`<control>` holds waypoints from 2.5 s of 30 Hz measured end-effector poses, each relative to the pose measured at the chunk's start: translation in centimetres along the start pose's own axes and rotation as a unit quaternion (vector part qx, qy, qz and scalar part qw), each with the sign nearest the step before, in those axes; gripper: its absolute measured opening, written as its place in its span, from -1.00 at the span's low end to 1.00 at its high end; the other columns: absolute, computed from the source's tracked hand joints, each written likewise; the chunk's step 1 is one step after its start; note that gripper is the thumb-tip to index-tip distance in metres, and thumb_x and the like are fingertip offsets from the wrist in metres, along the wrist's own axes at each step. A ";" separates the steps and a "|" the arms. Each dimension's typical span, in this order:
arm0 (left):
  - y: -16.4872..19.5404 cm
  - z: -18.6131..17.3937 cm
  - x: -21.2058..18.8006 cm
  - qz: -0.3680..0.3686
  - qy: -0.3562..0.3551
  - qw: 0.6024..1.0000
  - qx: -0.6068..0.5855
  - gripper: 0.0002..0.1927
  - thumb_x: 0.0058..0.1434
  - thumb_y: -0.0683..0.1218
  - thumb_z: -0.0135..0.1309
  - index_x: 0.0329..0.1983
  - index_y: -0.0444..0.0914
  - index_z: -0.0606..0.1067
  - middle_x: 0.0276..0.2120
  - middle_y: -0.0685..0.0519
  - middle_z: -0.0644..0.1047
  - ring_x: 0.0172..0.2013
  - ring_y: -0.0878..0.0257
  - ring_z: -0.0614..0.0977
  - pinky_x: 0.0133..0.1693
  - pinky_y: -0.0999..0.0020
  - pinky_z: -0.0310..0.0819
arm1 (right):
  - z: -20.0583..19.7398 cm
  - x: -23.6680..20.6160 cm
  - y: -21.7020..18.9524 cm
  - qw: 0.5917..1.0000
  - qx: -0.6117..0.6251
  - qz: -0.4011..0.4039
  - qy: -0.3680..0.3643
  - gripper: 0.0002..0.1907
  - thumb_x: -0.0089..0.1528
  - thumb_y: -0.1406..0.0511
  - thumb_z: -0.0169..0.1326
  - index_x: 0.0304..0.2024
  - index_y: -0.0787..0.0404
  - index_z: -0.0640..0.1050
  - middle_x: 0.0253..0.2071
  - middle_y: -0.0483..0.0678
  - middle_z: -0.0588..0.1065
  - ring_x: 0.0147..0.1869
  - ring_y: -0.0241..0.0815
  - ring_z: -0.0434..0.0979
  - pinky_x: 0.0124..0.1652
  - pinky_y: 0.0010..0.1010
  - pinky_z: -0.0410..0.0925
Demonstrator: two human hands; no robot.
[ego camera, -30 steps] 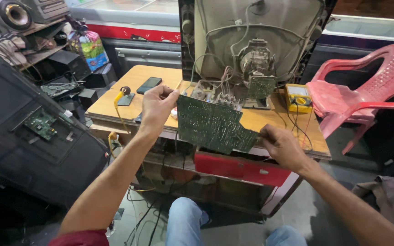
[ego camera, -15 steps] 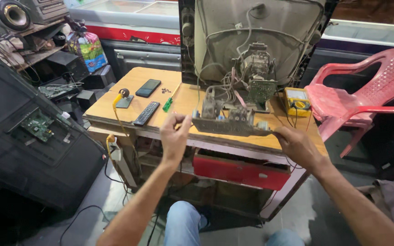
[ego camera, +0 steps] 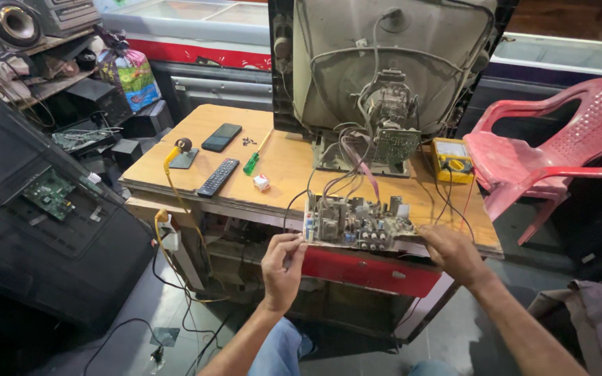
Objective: The person holds a green circuit board removed from a CRT television and probes its solder points with a multimeter test lead, steadying the board with the other hand. They reposition the board on the workbench and continue probing different points, then set the board down and reach toward the television chassis.
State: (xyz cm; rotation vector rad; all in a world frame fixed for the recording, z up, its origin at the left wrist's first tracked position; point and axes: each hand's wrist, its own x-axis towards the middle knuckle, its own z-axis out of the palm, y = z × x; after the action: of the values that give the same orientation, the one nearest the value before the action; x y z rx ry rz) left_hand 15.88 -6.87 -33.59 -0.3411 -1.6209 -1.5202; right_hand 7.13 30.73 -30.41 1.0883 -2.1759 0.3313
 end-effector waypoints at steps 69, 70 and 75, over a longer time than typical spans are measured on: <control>8.9 0.6 -4.7 0.098 -0.174 0.974 0.105 -0.53 0.21 -0.21 0.24 0.20 -0.32 0.47 0.16 -0.16 0.50 0.20 -0.10 0.51 0.22 0.14 0.41 | -6.4 -1.5 -17.8 0.933 0.108 0.319 0.122 -0.79 0.28 0.35 0.18 -0.04 0.25 0.62 -0.14 0.08 0.63 -0.12 -0.07 0.67 -0.09 -0.34 0.46; 9.7 1.3 -5.1 0.093 -0.187 0.973 0.099 -0.49 0.23 -0.19 0.24 0.25 -0.32 0.43 0.20 -0.17 0.47 0.23 -0.11 0.48 0.24 0.13 0.39 | -6.7 -1.9 -18.1 0.928 0.128 0.323 0.132 -0.78 0.28 0.36 0.17 -0.02 0.26 0.60 -0.13 0.07 0.63 -0.08 -0.09 0.67 -0.07 -0.35 0.47; 11.6 5.7 -6.1 0.070 -0.259 0.961 0.072 -0.30 0.24 -0.12 0.22 0.43 -0.34 0.28 0.34 -0.24 0.34 0.33 -0.17 0.36 0.32 0.09 0.29 | -6.9 -2.9 -17.7 0.923 0.144 0.320 0.155 -0.65 0.28 0.37 0.17 0.11 0.33 0.54 0.01 0.11 0.62 0.00 -0.11 0.68 0.04 -0.34 0.45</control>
State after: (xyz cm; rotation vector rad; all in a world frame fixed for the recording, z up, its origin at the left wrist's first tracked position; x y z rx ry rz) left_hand 25.35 3.01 -29.53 -0.8067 -2.0460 -1.2566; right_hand 25.37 25.00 -28.43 0.3828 -2.1708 1.0668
